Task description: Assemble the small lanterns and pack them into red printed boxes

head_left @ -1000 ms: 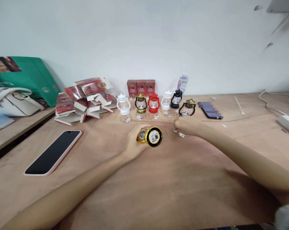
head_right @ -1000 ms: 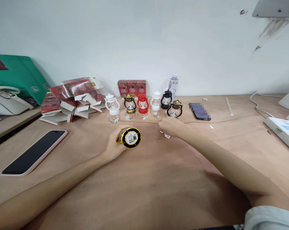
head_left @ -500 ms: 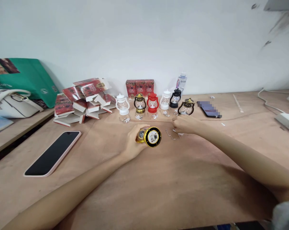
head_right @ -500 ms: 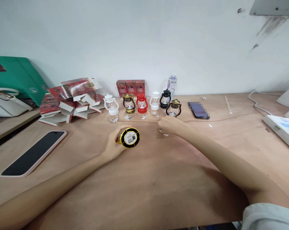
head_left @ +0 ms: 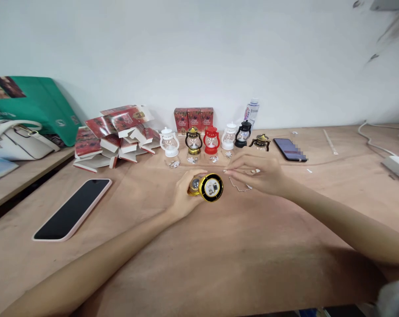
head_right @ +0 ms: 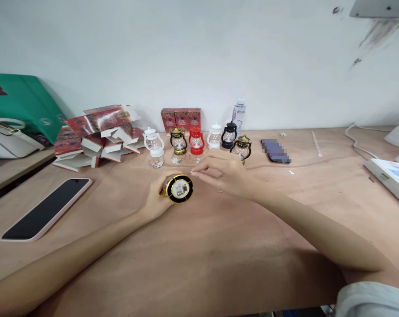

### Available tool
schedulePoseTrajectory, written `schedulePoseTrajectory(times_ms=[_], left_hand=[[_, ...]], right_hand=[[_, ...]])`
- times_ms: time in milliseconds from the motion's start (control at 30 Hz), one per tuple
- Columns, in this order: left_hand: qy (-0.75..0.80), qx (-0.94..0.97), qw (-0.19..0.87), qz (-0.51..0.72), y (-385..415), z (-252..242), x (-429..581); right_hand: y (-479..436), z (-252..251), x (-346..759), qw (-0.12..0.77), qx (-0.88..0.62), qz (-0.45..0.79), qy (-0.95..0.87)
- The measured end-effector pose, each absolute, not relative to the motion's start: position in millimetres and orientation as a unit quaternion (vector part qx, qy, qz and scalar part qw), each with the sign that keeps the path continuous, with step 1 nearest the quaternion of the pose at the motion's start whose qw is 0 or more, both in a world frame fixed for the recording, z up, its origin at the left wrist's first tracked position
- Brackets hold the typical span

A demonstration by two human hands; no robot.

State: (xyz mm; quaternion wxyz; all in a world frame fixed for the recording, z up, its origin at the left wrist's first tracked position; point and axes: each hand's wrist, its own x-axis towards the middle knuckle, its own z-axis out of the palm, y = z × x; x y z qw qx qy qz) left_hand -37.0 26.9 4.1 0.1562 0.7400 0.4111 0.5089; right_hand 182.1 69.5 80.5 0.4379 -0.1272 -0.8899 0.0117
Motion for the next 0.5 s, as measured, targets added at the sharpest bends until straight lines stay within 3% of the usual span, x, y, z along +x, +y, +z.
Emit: schedulePoseTrajectory(times_ms=[233, 500], left_hand=[[0.424, 0.742, 0.157, 0.495, 25.0, 6.4, -36.0], [0.407, 0.758, 0.13, 0.493, 24.6, 5.6, -36.7]], right_hand=[[45.6, 77.7, 170.8, 0.393, -0.052, -0.099, -0.913], [41.5, 69.1, 167.7, 0.362, -0.07, -0.167, -0.914]])
